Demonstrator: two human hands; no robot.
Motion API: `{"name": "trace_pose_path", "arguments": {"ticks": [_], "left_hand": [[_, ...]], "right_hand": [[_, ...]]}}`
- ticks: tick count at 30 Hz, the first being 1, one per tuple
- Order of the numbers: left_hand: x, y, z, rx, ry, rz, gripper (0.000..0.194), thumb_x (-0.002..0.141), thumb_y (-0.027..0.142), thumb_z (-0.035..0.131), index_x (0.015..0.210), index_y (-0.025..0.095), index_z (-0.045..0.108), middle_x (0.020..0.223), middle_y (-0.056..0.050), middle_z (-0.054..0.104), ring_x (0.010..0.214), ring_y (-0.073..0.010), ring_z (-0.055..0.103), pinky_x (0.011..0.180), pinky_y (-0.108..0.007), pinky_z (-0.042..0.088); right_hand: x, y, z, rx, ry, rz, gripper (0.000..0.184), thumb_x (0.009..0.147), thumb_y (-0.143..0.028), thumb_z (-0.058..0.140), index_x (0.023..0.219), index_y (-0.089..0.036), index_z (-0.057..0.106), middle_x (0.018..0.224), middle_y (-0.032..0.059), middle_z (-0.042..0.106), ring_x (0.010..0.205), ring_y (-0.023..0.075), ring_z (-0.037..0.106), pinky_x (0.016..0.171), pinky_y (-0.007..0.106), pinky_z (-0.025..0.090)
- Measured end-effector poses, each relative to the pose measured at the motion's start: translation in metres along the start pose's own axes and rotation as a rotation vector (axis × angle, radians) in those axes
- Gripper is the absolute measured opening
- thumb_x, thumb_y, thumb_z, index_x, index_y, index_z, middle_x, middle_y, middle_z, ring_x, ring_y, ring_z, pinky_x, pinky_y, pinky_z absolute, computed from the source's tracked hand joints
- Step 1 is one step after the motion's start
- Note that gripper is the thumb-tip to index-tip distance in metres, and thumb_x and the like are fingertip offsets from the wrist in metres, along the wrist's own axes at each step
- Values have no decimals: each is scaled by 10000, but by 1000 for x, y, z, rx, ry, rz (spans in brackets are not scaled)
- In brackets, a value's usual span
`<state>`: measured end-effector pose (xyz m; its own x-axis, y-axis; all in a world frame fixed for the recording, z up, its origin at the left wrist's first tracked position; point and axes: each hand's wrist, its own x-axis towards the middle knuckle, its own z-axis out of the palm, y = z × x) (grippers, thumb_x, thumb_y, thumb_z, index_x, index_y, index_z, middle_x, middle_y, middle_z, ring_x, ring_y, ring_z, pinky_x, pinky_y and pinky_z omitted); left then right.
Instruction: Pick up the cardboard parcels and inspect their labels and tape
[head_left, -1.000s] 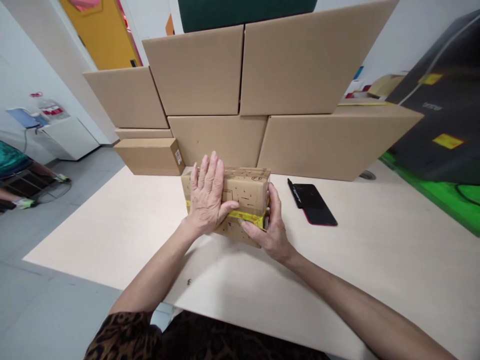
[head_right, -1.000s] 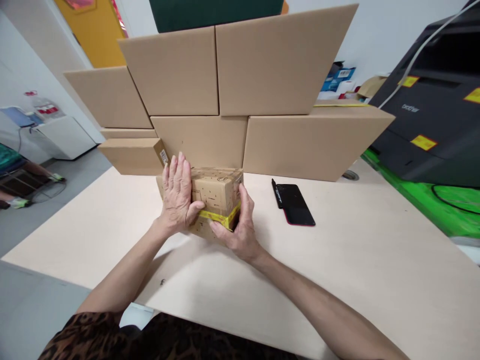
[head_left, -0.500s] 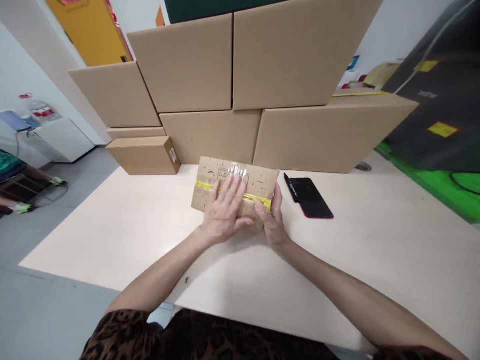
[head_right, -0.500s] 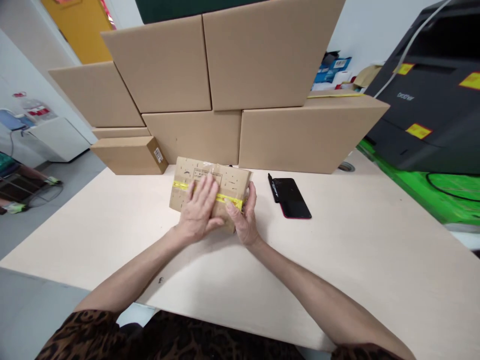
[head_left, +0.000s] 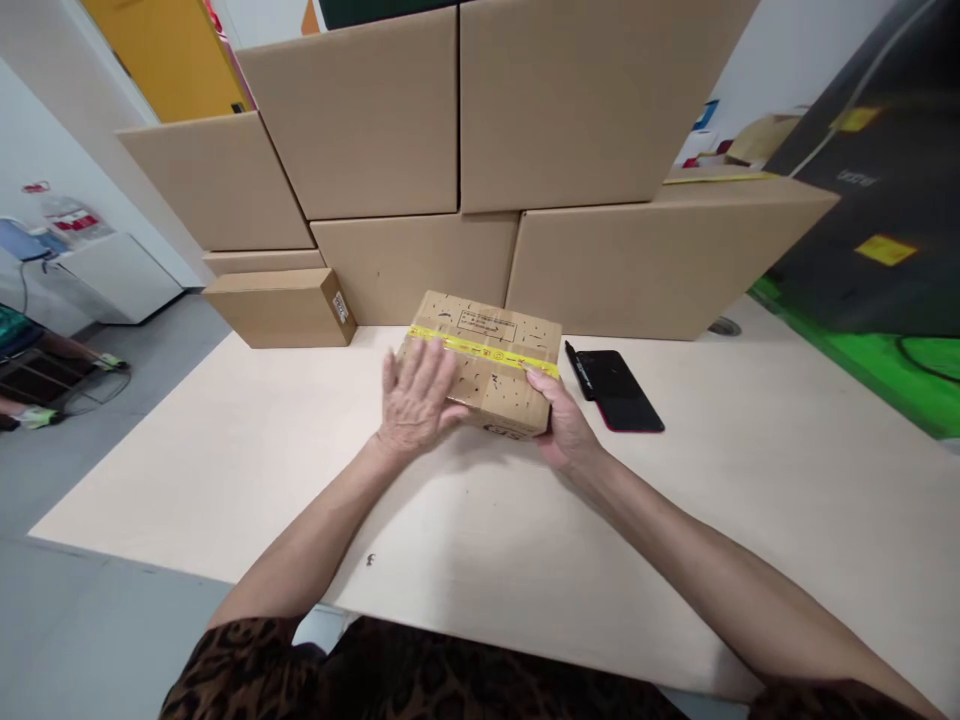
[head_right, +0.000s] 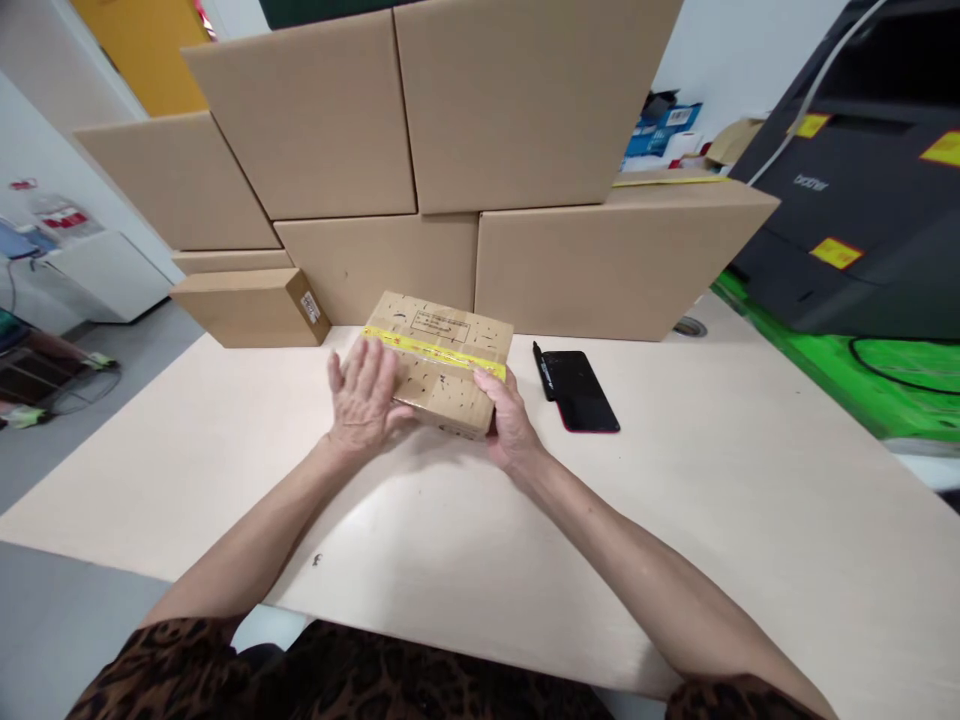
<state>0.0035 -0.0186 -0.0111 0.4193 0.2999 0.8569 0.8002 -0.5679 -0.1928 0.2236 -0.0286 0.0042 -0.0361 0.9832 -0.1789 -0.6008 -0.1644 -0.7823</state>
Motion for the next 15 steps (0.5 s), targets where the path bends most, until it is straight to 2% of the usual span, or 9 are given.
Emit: {"name": "trace_pose_path", "arguments": {"ticks": [2, 3, 6, 8, 10, 13, 15], "left_hand": [[1, -17, -2, -119, -20, -159, 830, 1059, 718, 282, 1738, 274, 109, 1816, -78, 181, 1703, -302, 96, 1378, -539, -66], [1, -24, -3, -220, -28, -220, 826, 1055, 726, 274, 1738, 296, 98, 1827, -75, 134, 1703, -321, 93, 1379, -568, -16], [2, -38, -5, -632, -59, -452, 813, 1051, 740, 224, 1731, 359, -6, 1838, -64, 32, 1697, -308, 154, 1368, -562, 185], [3, -42, -8, -886, -130, -619, 791, 1048, 747, 162, 1727, 382, -18, 1836, -58, 75, 1689, -281, 200, 1360, -545, 233], [6, -44, -14, -1054, -232, -749, 794, 1036, 772, 149, 1729, 391, 77, 1829, -33, 145, 1691, -269, 187, 1368, -538, 210], [13, -44, -23, -1219, -339, -848, 852, 987, 849, 230, 1708, 395, 242, 1808, -6, 246, 1687, -294, 202, 1366, -551, 222], [17, -42, -28, -1296, -341, -873, 899, 948, 886, 323, 1700, 395, 273, 1791, -17, 302, 1677, -319, 245, 1348, -574, 269]], "right_hand": [[0, 0, -2, 15, 13, 22, 466, 739, -408, 842, 1148, -299, 648, 1222, -1, 796, 1181, 287, 743, 968, 471, 649], [0, 0, -3, 17, 7, 18, 458, 742, -404, 839, 1145, -298, 650, 1243, -1, 792, 1190, 289, 741, 966, 471, 650], [2, 0, -7, 8, -17, -10, 451, 746, -406, 829, 1145, -296, 649, 1288, 0, 783, 1218, 295, 735, 968, 480, 650], [4, 0, -10, -13, -25, -17, 454, 741, -418, 822, 1143, -292, 652, 1263, 6, 794, 1229, 304, 733, 974, 492, 646], [7, -1, -14, -44, -46, -11, 456, 722, -426, 819, 1126, -281, 664, 1221, 21, 810, 1241, 323, 728, 987, 506, 639], [9, -3, -18, -94, -94, 8, 440, 688, -421, 814, 1077, -260, 687, 1180, 45, 827, 1259, 353, 721, 1009, 522, 624], [10, -4, -20, -117, -123, 24, 435, 675, -408, 808, 1066, -254, 698, 1184, 53, 830, 1267, 361, 718, 1024, 525, 614]]}}
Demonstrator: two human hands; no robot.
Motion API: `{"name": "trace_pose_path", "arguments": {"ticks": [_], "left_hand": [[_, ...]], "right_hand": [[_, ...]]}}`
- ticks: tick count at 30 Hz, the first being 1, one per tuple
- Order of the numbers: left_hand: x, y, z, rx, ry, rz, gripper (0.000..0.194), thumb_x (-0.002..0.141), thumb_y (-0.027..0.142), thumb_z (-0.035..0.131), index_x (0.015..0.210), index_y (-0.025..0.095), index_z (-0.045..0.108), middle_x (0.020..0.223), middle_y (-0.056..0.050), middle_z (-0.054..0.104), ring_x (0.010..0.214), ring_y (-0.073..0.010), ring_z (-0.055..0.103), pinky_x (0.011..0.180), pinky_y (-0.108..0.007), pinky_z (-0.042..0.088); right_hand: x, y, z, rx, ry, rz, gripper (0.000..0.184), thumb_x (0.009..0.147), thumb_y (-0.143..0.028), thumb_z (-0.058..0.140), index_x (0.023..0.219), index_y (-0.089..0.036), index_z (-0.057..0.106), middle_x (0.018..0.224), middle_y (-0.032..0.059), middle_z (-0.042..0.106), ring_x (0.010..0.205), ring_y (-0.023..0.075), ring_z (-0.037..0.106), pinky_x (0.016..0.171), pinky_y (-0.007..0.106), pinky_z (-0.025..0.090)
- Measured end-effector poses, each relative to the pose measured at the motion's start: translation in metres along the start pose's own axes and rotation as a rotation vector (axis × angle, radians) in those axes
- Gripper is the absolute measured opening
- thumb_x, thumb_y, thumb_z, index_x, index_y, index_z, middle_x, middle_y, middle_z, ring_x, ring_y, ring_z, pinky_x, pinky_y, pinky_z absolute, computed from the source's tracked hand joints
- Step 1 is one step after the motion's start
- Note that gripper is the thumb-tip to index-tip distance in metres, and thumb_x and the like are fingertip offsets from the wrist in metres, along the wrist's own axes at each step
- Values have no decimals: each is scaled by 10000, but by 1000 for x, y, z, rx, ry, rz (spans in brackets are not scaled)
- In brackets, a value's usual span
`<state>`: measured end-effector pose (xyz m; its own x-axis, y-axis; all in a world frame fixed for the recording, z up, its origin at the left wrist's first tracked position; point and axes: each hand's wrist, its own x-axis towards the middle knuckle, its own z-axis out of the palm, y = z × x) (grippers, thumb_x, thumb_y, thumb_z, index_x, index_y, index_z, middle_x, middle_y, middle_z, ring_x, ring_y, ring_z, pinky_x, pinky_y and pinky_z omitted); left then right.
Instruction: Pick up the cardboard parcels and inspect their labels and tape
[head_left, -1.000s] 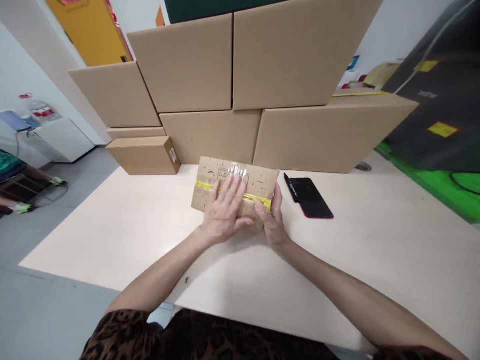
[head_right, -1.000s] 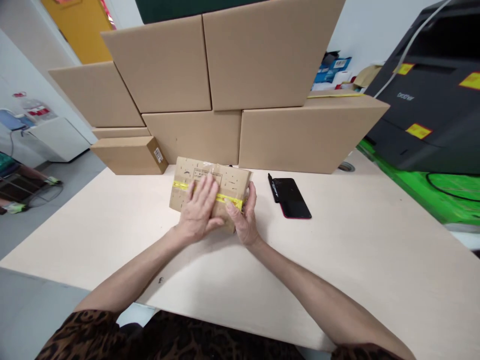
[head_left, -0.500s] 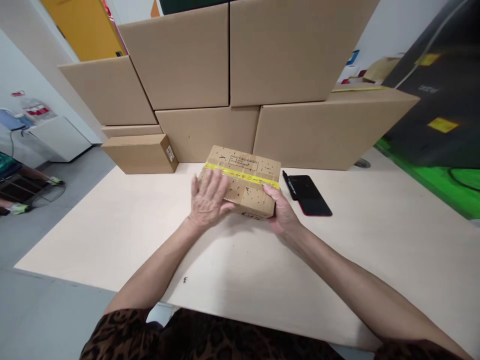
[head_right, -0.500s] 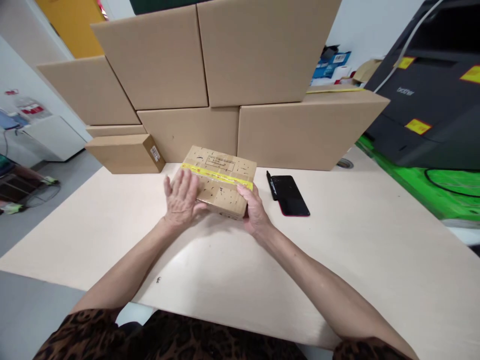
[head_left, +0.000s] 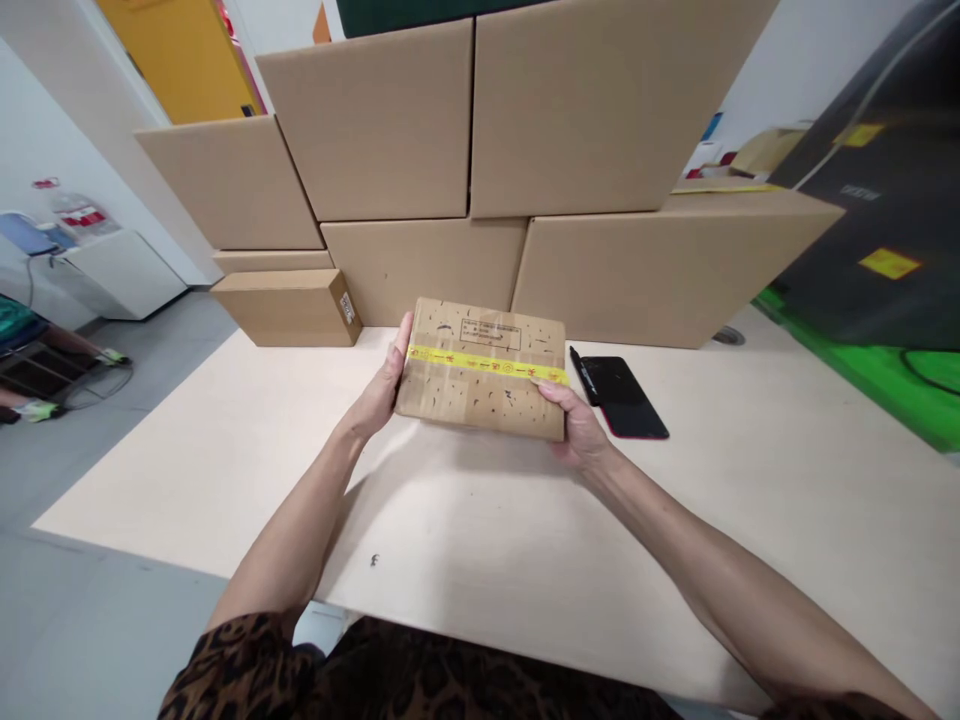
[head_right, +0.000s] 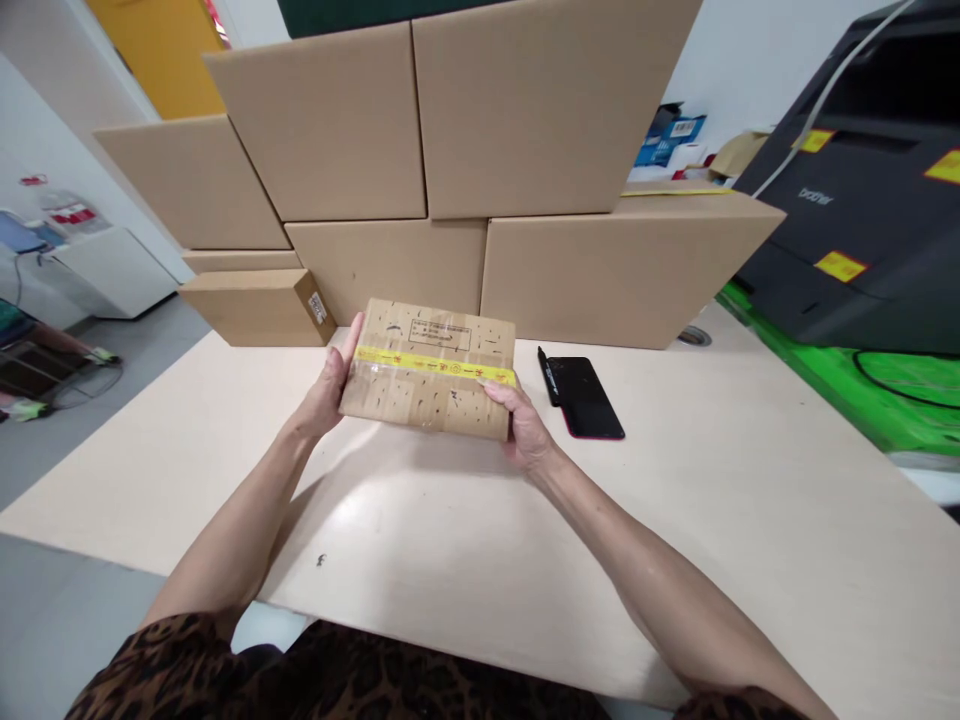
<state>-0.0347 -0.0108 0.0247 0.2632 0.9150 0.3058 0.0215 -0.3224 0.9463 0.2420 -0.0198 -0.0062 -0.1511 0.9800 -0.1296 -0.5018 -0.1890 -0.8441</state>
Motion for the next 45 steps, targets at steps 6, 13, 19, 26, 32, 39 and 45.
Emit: {"name": "trace_pose_path", "arguments": {"ticks": [6, 13, 19, 26, 32, 39, 45], "left_hand": [[5, 4, 7, -51, 201, -9, 1025, 837, 923, 534, 1674, 376, 310, 1802, -55, 269, 1698, -326, 158, 1348, -567, 251], [7, 10, -5, -304, 347, -301, 912, 796, 779, 722, 1487, 217, 527, 1292, -164, 745, 1304, -389, 692, 1060, -518, 607], [-2, 21, 6, -194, 247, -117, 1113, 677, 560, 925, 1585, 259, 358, 1189, -93, 740, 1081, -312, 755, 1001, -490, 602], [-11, 12, 38, 374, 214, 406, 1208, 675, 607, 937, 1650, 326, 282, 1497, -141, 487, 1379, -344, 516, 1197, -567, 439], [-24, 18, 59, 667, 210, 533, 1323, 749, 765, 804, 1711, 340, 1, 1532, -171, 364, 1401, -371, 469, 1172, -599, 465], [-28, 16, 73, 821, 178, 806, 1293, 819, 756, 729, 1733, 219, -13, 1516, -216, 410, 1375, -383, 478, 1127, -577, 490], [-24, 14, 80, 856, 98, 967, 1231, 794, 457, 795, 1736, 193, 49, 1454, -199, 416, 1374, -362, 487, 1123, -540, 507]], "right_hand": [[-4, -3, -1, -81, -103, 29, 586, 667, -362, 801, 1231, -275, 673, 1279, 52, 804, 1258, 348, 725, 1068, 540, 582], [-11, -1, 0, -202, -295, -98, 829, 766, -362, 777, 1537, -385, 473, 1497, 40, 687, 1336, 318, 684, 1138, 561, 550], [-2, -12, -2, -524, -171, -432, 719, 987, -632, 573, 1631, -381, 373, 1598, 51, 590, 1558, 284, 474, 1318, 559, 357], [1, -16, -6, -956, 125, -809, 653, 1023, -710, 419, 1534, -323, 546, 1759, 79, 346, 1656, 370, 268, 1343, 673, 170], [-42, -7, 26, -1213, -142, -984, 626, 1056, -579, 459, 1651, -391, 408, 1712, 39, 472, 1640, 365, 331, 1359, 669, -25], [-60, -18, 46, -1331, -454, -902, 729, 1046, -679, 403, 1679, -320, 378, 1751, 63, 392, 1655, 336, 304, 1374, 626, 66], [-13, -55, 13, -1196, -130, -805, 713, 996, -738, 477, 1586, -340, 523, 1761, 24, 382, 1675, 336, 243, 1353, 639, -40]]}}
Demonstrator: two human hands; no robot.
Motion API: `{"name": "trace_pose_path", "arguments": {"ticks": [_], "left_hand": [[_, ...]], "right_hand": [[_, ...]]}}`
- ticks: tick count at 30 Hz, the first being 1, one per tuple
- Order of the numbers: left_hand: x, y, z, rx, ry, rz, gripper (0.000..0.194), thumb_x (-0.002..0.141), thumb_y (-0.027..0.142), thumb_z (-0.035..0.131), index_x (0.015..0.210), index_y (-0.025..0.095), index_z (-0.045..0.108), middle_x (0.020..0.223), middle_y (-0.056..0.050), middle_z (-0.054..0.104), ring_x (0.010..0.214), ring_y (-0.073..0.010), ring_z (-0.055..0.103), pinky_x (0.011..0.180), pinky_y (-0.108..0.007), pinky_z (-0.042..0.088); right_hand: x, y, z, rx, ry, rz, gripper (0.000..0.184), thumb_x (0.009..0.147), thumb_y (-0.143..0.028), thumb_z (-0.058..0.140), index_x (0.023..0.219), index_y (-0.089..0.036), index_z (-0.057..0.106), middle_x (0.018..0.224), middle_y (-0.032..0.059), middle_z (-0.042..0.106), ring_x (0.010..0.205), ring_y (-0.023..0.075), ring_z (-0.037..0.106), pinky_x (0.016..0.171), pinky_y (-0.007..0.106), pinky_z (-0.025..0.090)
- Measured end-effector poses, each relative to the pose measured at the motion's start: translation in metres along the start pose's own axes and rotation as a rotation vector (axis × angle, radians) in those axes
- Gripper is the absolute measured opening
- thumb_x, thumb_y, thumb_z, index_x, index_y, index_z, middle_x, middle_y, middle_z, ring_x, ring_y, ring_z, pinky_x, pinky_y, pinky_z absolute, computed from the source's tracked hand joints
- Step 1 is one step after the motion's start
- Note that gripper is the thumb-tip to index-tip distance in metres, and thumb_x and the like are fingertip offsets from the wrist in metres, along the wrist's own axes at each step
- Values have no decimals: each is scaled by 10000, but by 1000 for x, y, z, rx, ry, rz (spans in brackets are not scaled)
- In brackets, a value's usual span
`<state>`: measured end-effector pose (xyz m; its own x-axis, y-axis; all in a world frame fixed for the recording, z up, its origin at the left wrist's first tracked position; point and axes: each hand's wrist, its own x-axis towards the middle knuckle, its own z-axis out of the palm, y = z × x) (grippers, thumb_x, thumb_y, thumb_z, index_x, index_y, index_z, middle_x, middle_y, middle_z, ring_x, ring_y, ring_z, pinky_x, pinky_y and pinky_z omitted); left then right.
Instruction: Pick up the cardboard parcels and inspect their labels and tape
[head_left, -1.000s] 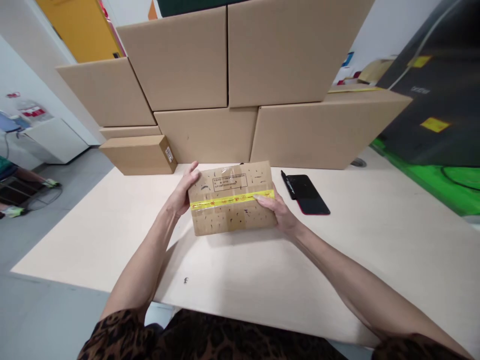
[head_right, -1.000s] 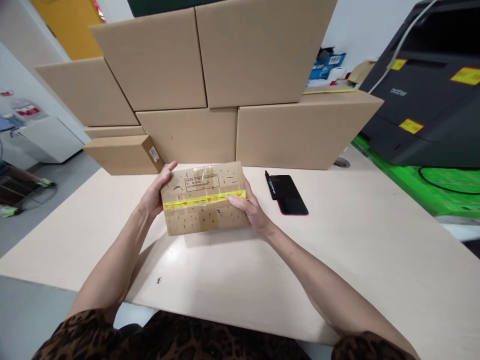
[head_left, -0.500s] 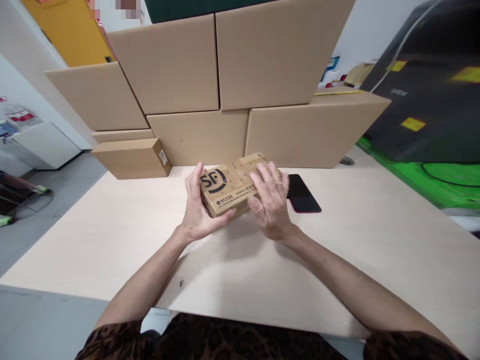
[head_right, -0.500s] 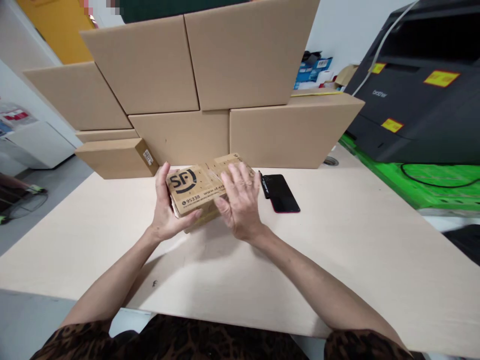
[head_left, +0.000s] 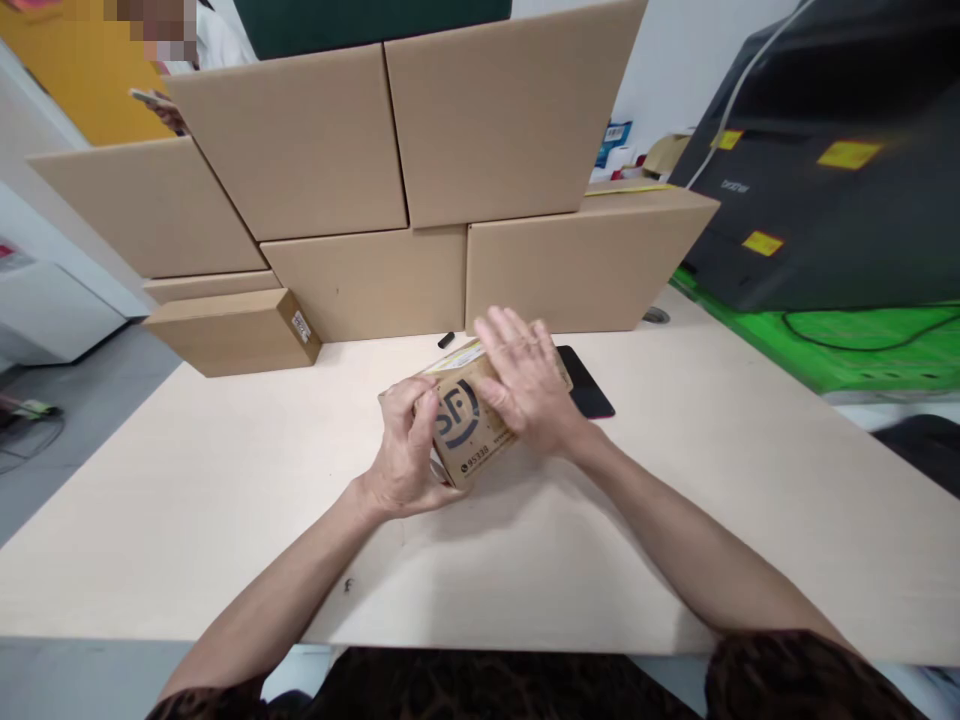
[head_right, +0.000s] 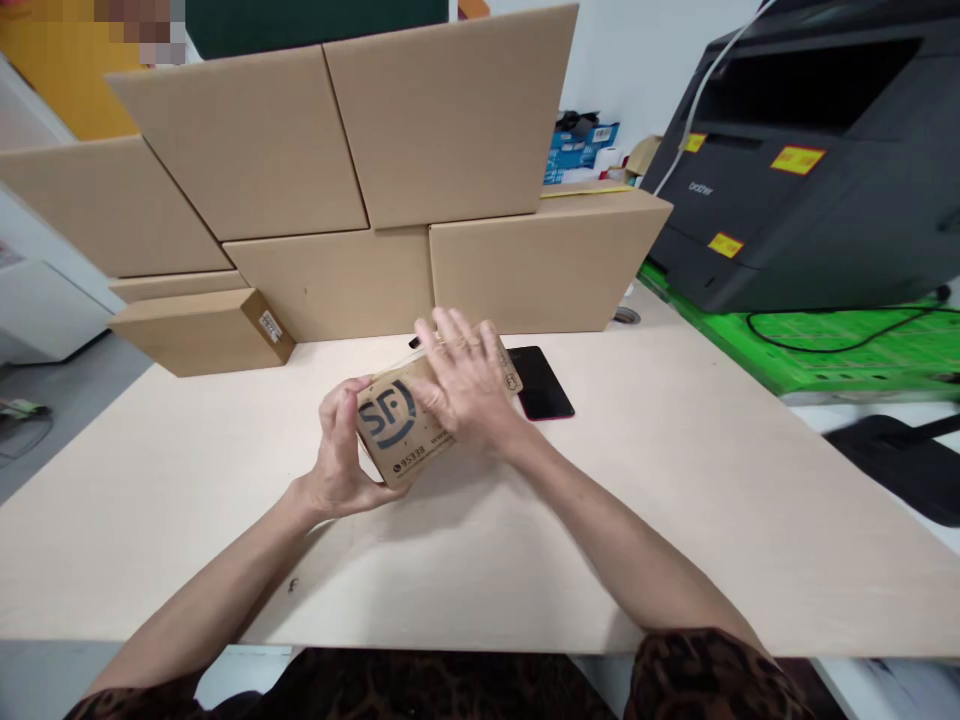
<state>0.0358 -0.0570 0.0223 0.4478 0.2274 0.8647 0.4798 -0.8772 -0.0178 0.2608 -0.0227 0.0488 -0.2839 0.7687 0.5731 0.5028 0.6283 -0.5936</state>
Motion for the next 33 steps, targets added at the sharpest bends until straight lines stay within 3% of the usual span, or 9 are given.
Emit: {"name": "trace_pose_path", "arguments": {"ticks": [3, 4, 8, 11, 16, 21, 26, 30, 33], "left_hand": [[-5, 1, 2, 28, -45, 63, 1136, 838, 474, 734, 1732, 289, 58, 1469, -173, 466, 1365, -345, 501, 1148, -575, 471], [-7, 1, 3, 35, -66, 93, 1092, 848, 450, 730, 1723, 317, 91, 1473, -161, 498, 1368, -344, 506, 1163, -590, 450], [-16, 2, 6, 38, -128, 230, 812, 880, 317, 741, 1595, 398, 364, 1450, -94, 606, 1368, -301, 531, 1210, -563, 389], [-20, 2, 6, 47, -130, 273, 711, 891, 284, 770, 1517, 433, 469, 1466, -64, 608, 1371, -261, 541, 1229, -508, 374], [-25, 5, 7, 67, -53, 242, 765, 874, 457, 803, 1531, 567, 426, 1531, -17, 587, 1394, -268, 551, 1228, -528, 381], [-31, -2, 6, 145, 1, 310, 797, 841, 606, 787, 1549, 547, 428, 1506, 8, 603, 1395, -252, 553, 1250, -453, 382], [-26, -16, 0, 164, -9, 165, 1077, 823, 938, 472, 1708, 391, 194, 1560, -114, 587, 1434, -356, 568, 1249, -582, 367], [-19, -23, -1, 216, -5, 13, 920, 1009, 653, 522, 1733, 220, 152, 1740, -212, 362, 1575, -388, 438, 1239, -588, 411], [-20, -28, 0, 313, -24, -98, 852, 1031, 406, 608, 1730, 201, 165, 1739, -227, 358, 1594, -386, 416, 1254, -602, 401]], "right_hand": [[11, 32, -18, 148, 181, 188, 551, 935, -716, 614, 1303, -330, 755, 1624, 15, 583, 1652, 348, 292, 1363, 622, 48], [13, 42, -22, 232, 184, 268, 480, 930, -681, 642, 1186, -308, 801, 1513, 38, 683, 1597, 349, 399, 1363, 601, 133], [14, 70, -32, 772, -130, 748, 270, 854, -450, 772, 983, -220, 828, 1088, 92, 857, 1070, 314, 794, 1078, 495, 597], [12, 76, -29, 1040, -193, 894, 221, 890, -380, 752, 982, -190, 818, 945, 88, 867, 827, 236, 825, 802, 336, 686], [12, 73, -27, 1166, -151, 901, 278, 910, -408, 705, 1042, -184, 804, 983, 89, 870, 805, 227, 829, 754, 332, 692], [13, 62, -35, 1100, -113, 827, 344, 733, -350, 761, 1016, -158, 802, 1007, 115, 867, 1004, 328, 821, 1018, 477, 635], [17, 41, -32, 1077, 15, 709, 329, 668, -358, 735, 964, -225, 789, 1037, 54, 865, 1205, 385, 754, 1177, 580, 518], [19, 29, -28, 1043, 104, 648, 400, 670, -341, 724, 1056, -245, 769, 1137, 39, 847, 1290, 370, 716, 1182, 560, 521], [18, 25, -24, 1011, 143, 591, 460, 686, -333, 738, 1142, -272, 749, 1207, 22, 827, 1338, 353, 686, 1202, 547, 508]]}}
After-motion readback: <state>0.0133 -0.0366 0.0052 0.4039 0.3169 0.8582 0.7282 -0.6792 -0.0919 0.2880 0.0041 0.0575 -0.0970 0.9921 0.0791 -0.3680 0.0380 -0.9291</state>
